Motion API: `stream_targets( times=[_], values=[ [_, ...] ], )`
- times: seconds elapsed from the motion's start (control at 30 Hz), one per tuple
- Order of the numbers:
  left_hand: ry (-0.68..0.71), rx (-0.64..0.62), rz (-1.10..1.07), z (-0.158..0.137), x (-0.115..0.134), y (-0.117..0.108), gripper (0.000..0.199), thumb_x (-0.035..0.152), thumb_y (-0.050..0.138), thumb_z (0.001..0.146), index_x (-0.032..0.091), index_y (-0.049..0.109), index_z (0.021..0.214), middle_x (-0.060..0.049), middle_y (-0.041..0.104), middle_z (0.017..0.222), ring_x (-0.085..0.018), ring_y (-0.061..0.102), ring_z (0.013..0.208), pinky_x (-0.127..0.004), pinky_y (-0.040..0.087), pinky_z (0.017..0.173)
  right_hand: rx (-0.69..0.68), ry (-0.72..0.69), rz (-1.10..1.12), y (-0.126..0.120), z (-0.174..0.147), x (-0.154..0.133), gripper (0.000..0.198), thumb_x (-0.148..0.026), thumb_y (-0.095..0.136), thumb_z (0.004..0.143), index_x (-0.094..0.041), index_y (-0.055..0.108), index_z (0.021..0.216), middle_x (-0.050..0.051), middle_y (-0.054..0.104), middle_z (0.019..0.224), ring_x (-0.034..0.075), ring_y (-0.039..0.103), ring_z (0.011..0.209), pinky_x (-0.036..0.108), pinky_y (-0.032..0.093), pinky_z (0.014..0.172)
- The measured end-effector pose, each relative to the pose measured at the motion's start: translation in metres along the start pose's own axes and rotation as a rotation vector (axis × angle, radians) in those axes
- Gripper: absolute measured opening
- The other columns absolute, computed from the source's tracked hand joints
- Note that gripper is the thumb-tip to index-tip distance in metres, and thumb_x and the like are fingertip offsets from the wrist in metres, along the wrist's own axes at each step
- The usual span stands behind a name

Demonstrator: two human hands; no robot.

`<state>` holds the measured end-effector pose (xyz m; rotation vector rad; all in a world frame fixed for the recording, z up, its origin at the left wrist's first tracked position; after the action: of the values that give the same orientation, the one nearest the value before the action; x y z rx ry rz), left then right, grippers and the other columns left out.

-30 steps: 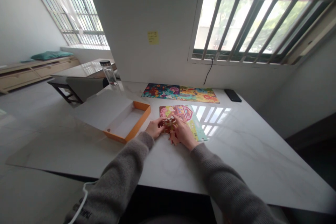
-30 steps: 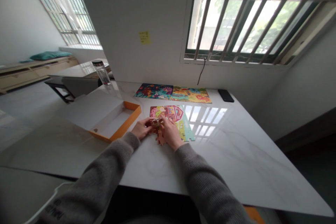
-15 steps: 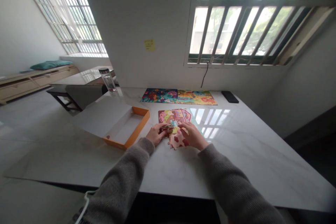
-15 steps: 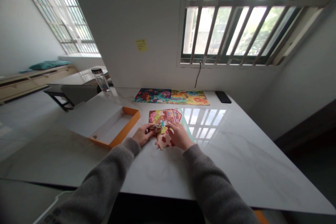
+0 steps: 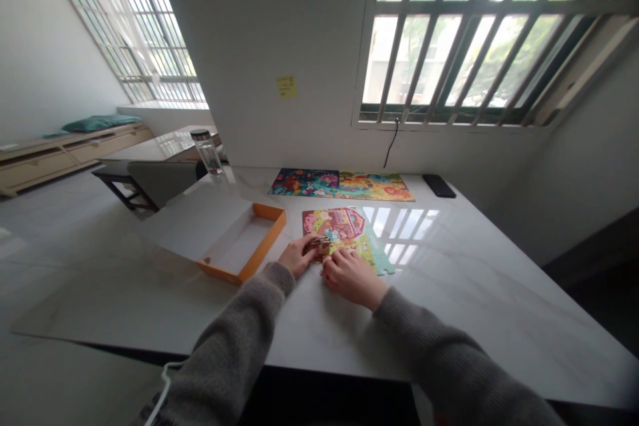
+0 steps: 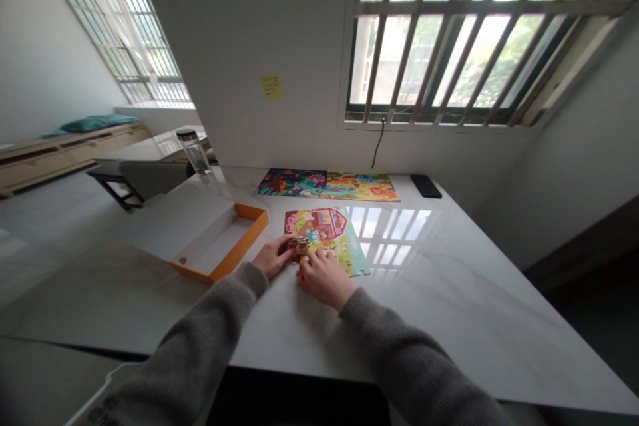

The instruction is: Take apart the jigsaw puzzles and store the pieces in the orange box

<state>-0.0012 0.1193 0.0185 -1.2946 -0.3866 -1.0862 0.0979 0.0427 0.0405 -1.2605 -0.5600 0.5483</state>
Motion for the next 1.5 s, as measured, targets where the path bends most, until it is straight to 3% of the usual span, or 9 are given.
stream_targets(
  times=[0.33,0.5,0.6,0.73,0.83,0.97,1.1,1.27,1.5],
  values=[
    [0.005,0.004,0.018,0.000,0.002,-0.001,0.034,0.023,0.057,0.086,0.020,0.062,0.120,-0.006,0.072,0.112,-0.022,0.068,0.100,-0.032,0.052,0.091,-0.011,0.109,-0.087,-0.005,0.005,-0.012,0.023,-0.025,0.050,0.093,-0.012,0.061,0.108,0.020,0.065,0.100,0.031,0.060,0.096,0.043,0.050,0.076],
    [0.014,0.010,0.018,0.001,0.002,-0.002,0.034,0.024,0.056,0.087,0.020,0.062,0.120,-0.007,0.071,0.115,-0.022,0.067,0.102,-0.033,0.051,0.093,0.027,0.133,-0.124,-0.001,0.010,-0.014,0.041,-0.014,0.040,0.095,-0.007,0.048,0.135,0.021,0.068,0.095,0.029,0.065,0.086,0.040,0.051,0.072],
    [0.007,0.007,0.023,0.000,0.003,-0.002,0.033,0.026,0.055,0.088,0.020,0.062,0.119,-0.007,0.072,0.112,-0.022,0.068,0.100,-0.033,0.052,0.092,0.088,0.103,0.060,0.002,0.010,0.008,0.044,-0.019,0.040,0.099,-0.013,0.042,0.142,0.015,0.071,0.092,0.024,0.067,0.086,0.033,0.051,0.073],
    [-0.008,-0.004,0.003,0.001,-0.001,0.000,0.034,0.025,0.055,0.088,0.020,0.060,0.121,-0.006,0.072,0.110,-0.022,0.068,0.100,-0.033,0.051,0.092,0.168,0.074,0.424,0.010,0.009,0.045,0.034,-0.028,0.045,0.099,-0.021,0.053,0.132,0.010,0.072,0.103,0.018,0.068,0.084,0.028,0.051,0.074],
    [-0.045,0.013,-0.042,0.001,-0.010,0.000,0.036,0.027,0.056,0.087,0.020,0.058,0.123,-0.007,0.071,0.110,-0.022,0.068,0.099,-0.034,0.052,0.091,0.273,0.257,0.761,0.016,0.006,0.080,0.022,-0.033,0.051,0.095,-0.020,0.063,0.108,0.005,0.072,0.087,0.015,0.065,0.073,0.025,0.051,0.067],
    [-0.103,0.045,-0.143,0.001,-0.020,0.000,0.040,0.034,0.060,0.086,0.018,0.058,0.122,-0.009,0.071,0.110,-0.023,0.068,0.097,-0.035,0.054,0.089,0.419,0.535,1.328,0.031,-0.005,0.108,0.029,-0.047,0.057,0.088,-0.019,0.058,0.092,-0.005,0.058,0.061,0.009,0.050,0.045,0.020,0.040,0.043],
    [-0.131,0.062,-0.255,0.001,-0.021,0.000,0.047,0.040,0.063,0.083,0.015,0.057,0.121,-0.011,0.071,0.107,-0.024,0.068,0.094,-0.037,0.055,0.083,0.418,0.491,1.726,0.029,-0.001,0.101,0.040,-0.050,0.069,0.079,-0.021,0.053,0.102,-0.007,0.056,0.065,0.009,0.052,0.045,0.021,0.043,0.043],
    [-0.153,0.037,-0.432,0.000,-0.019,0.006,0.055,0.044,0.068,0.078,0.013,0.054,0.121,-0.013,0.070,0.108,-0.025,0.068,0.096,-0.039,0.054,0.087,0.355,0.296,1.818,0.009,0.001,0.088,0.031,-0.043,0.073,0.078,-0.020,0.053,0.081,0.001,0.063,0.089,0.013,0.063,0.073,0.030,0.054,0.072],
    [-0.194,-0.020,-0.453,-0.002,-0.017,0.013,0.058,0.047,0.071,0.075,0.013,0.054,0.119,-0.014,0.070,0.108,-0.026,0.068,0.095,-0.039,0.055,0.083,0.308,0.244,1.762,0.008,0.000,0.083,0.008,-0.025,0.062,0.082,-0.018,0.058,0.081,0.000,0.062,0.075,0.013,0.062,0.068,0.027,0.050,0.068]
  ],
)
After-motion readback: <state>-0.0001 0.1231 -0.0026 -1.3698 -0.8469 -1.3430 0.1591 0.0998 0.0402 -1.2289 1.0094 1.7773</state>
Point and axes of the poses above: each hand's wrist, its own z-axis towards the middle knuckle, its own y-axis out of the palm, x = y × z, the point moved 10 cm from there along z, towards the middle knuckle
